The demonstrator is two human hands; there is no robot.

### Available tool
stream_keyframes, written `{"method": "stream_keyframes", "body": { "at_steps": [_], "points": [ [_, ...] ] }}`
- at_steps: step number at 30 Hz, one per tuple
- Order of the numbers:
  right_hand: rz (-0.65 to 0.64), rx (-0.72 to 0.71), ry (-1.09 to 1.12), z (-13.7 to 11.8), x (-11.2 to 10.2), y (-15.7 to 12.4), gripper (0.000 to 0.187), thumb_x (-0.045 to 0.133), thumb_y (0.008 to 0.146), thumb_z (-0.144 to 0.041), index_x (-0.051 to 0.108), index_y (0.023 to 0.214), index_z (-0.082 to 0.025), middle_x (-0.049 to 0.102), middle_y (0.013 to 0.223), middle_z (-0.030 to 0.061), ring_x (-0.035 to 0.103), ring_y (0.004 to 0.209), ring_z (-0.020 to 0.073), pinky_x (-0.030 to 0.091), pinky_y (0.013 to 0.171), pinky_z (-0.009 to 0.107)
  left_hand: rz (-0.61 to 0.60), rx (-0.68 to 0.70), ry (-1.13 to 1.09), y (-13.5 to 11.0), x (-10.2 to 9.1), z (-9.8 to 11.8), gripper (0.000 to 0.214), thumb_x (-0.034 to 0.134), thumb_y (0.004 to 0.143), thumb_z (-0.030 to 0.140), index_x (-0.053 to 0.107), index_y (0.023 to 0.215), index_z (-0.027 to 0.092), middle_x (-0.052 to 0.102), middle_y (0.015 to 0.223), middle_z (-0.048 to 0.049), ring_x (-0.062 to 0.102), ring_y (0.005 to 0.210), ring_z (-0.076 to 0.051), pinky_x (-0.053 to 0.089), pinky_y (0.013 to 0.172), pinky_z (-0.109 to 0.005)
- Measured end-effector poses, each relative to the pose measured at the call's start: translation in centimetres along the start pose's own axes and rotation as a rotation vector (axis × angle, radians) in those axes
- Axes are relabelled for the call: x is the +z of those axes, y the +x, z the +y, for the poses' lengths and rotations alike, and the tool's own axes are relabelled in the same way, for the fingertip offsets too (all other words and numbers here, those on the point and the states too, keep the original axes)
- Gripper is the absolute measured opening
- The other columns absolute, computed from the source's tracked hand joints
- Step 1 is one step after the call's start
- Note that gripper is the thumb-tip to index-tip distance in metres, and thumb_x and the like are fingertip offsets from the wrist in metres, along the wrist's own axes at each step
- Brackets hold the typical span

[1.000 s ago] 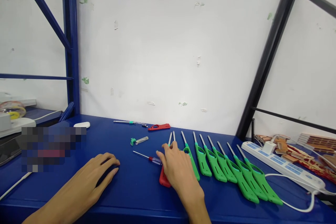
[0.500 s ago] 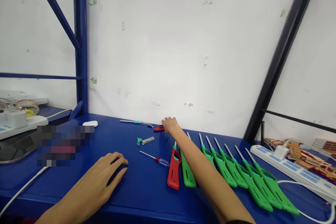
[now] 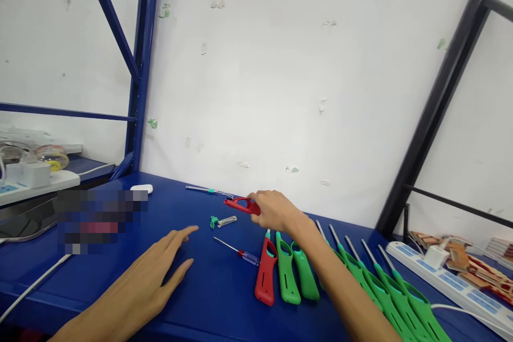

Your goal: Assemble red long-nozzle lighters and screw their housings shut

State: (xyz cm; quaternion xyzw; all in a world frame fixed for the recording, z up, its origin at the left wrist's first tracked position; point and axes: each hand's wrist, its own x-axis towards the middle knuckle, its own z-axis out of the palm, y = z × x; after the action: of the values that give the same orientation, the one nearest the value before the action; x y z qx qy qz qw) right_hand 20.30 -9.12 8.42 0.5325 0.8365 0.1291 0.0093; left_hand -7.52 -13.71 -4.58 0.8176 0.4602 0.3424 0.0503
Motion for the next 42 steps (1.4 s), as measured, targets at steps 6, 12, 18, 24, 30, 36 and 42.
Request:
{"method": "stream_keyframes", "body": {
  "at_steps": [6,12,18,24,30,36,42],
  "points": [
    [0.029,-0.243,0.184,-6.1,-1.2,-3.7,0.050,0.065,0.089,-0.034,0.060,0.137,-0.023,0.074,0.113,0.0089,0.068,0.095,0.0263,0.047,0.077,0.033,0.103,-0.070,-0.210,0.7,-1.7,-0.1,0.053,0.059,0.093,0.051,0.052,0.141,0.030,0.071,0.107,-0.0010,0.068,0.085,-0.021,0.056,0.077,-0.032],
    [0.034,-0.324,0.286,-7.9,-1.5,-3.9,0.046,0.063,0.094,-0.036,0.060,0.137,-0.022,0.076,0.112,0.0102,0.069,0.098,0.0295,0.048,0.080,0.035,-0.005,-0.061,-0.398,0.9,-4.5,0.3,0.031,0.064,0.092,0.048,0.076,0.112,0.029,0.075,0.092,0.0018,0.066,0.079,-0.019,0.051,0.074,-0.027],
    [0.165,-0.110,0.364,-3.0,-2.5,-2.9,0.051,0.058,0.099,-0.046,0.051,0.146,-0.028,0.074,0.121,0.0056,0.068,0.106,0.0237,0.050,0.091,0.035,-0.026,-0.208,-0.508,1.4,-7.1,-0.7,0.038,0.072,0.083,0.056,0.079,0.109,0.031,0.080,0.099,0.0000,0.072,0.098,-0.028,0.055,0.082,-0.030],
    [0.059,0.085,0.234,2.9,3.4,0.9,0.037,0.063,0.098,-0.037,0.062,0.129,-0.016,0.071,0.113,0.0095,0.069,0.098,0.0246,0.055,0.088,0.045,-0.237,-0.253,-0.691,1.7,-7.3,-2.0,0.039,0.075,0.082,0.051,0.078,0.113,0.028,0.081,0.105,-0.0015,0.074,0.100,-0.027,0.056,0.087,-0.031],
    [0.020,0.048,0.159,2.7,7.7,1.5,0.033,0.062,0.100,-0.033,0.060,0.129,-0.018,0.063,0.129,0.0098,0.065,0.109,0.0260,0.055,0.092,0.048,-0.316,-0.263,-0.703,1.6,-6.2,-1.3,0.042,0.073,0.082,0.045,0.076,0.116,0.021,0.080,0.084,-0.0024,0.074,0.085,-0.024,0.057,0.082,-0.033],
    [0.029,0.028,0.120,2.4,7.5,1.3,0.033,0.062,0.100,-0.034,0.060,0.129,-0.018,0.063,0.129,0.0098,0.065,0.110,0.0262,0.054,0.093,0.049,-0.310,-0.192,-0.463,1.5,-5.1,-1.4,0.032,0.071,0.083,0.045,0.080,0.105,0.024,0.077,0.092,-0.0023,0.068,0.082,-0.021,0.051,0.074,-0.028],
    [0.011,0.056,0.127,2.5,8.7,1.4,0.031,0.063,0.100,-0.033,0.061,0.127,-0.017,0.064,0.125,0.0091,0.066,0.105,0.0247,0.056,0.089,0.046,-0.286,-0.074,-0.314,1.1,-4.0,-1.4,0.014,0.072,0.085,0.039,0.081,0.092,0.030,0.071,0.090,0.0022,0.061,0.081,-0.018,0.044,0.071,-0.025]
  ]
}}
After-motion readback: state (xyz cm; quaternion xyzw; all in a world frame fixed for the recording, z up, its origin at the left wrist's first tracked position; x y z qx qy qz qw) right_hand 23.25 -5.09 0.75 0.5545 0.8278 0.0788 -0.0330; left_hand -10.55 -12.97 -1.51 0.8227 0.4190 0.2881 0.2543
